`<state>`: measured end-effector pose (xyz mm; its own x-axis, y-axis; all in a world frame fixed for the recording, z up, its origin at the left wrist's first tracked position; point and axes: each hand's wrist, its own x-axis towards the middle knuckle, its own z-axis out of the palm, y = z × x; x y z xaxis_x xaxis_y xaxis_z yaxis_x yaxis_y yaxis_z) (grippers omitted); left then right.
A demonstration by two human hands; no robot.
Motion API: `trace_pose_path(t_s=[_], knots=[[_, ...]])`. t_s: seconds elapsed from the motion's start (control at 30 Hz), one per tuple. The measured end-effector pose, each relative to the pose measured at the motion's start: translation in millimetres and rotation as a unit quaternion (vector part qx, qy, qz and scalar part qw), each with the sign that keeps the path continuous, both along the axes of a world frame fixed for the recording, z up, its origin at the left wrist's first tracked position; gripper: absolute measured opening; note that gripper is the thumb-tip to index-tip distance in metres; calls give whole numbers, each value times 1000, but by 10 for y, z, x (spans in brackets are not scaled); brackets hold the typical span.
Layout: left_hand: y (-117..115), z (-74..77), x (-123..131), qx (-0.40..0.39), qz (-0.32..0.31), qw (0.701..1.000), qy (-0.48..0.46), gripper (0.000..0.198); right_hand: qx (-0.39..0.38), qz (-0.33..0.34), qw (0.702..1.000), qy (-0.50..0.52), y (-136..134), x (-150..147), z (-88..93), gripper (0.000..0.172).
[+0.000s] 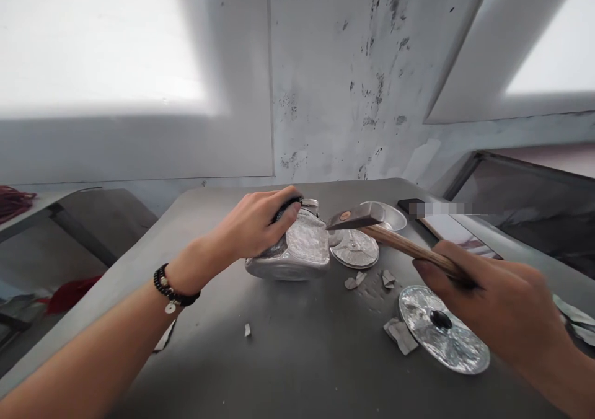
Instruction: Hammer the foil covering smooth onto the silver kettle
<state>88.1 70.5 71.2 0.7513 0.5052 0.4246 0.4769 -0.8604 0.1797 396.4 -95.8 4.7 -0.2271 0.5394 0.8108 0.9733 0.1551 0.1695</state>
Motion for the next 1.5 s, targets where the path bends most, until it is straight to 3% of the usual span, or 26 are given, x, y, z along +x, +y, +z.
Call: trace_pose_path(t_s=[0.13, 0.23, 0.3, 0.43, 0.53, 0.73, 0.9, 1.07, 1.3, 1.43, 1.5], knots=[[-13, 9, 10, 2, -5, 1000, -3, 35, -85, 6, 996, 14, 1, 1, -27, 57], [-17, 14, 10, -4, -10, 1000, -7, 35, -124, 5, 987, 107, 16, 30, -36, 57], [-14, 14, 5, 1, -20, 1000, -8, 35, -133, 3, 980, 146, 24, 50, -45, 57], [-2, 11, -7, 5, -31, 999, -3, 34, -123, 34, 988, 91, 27, 54, -71, 54], [0, 8, -16, 3, -32, 999, -4, 34, -111, 39, 987, 110, 20, 32, -64, 54], [3, 2, -22, 7, -42, 999, -8, 32, -199, 41, 966, 160, 48, 21, -55, 60], [20, -4, -18, 6, -37, 999, -8, 34, -191, 32, 958, 211, 40, 60, -62, 60], [23, -8, -25, 4, -36, 999, -6, 34, -235, 47, 953, 186, 64, 54, -52, 62], [9, 0, -14, 4, -41, 999, -9, 33, -179, 67, 957, 220, 48, 15, -40, 60], [12, 1, -18, -1, -47, 999, -8, 33, -243, 106, 942, 205, 59, -41, -48, 57], [16, -1, -21, 3, -45, 999, -10, 33, -237, 107, 943, 209, 56, -46, -53, 55]])
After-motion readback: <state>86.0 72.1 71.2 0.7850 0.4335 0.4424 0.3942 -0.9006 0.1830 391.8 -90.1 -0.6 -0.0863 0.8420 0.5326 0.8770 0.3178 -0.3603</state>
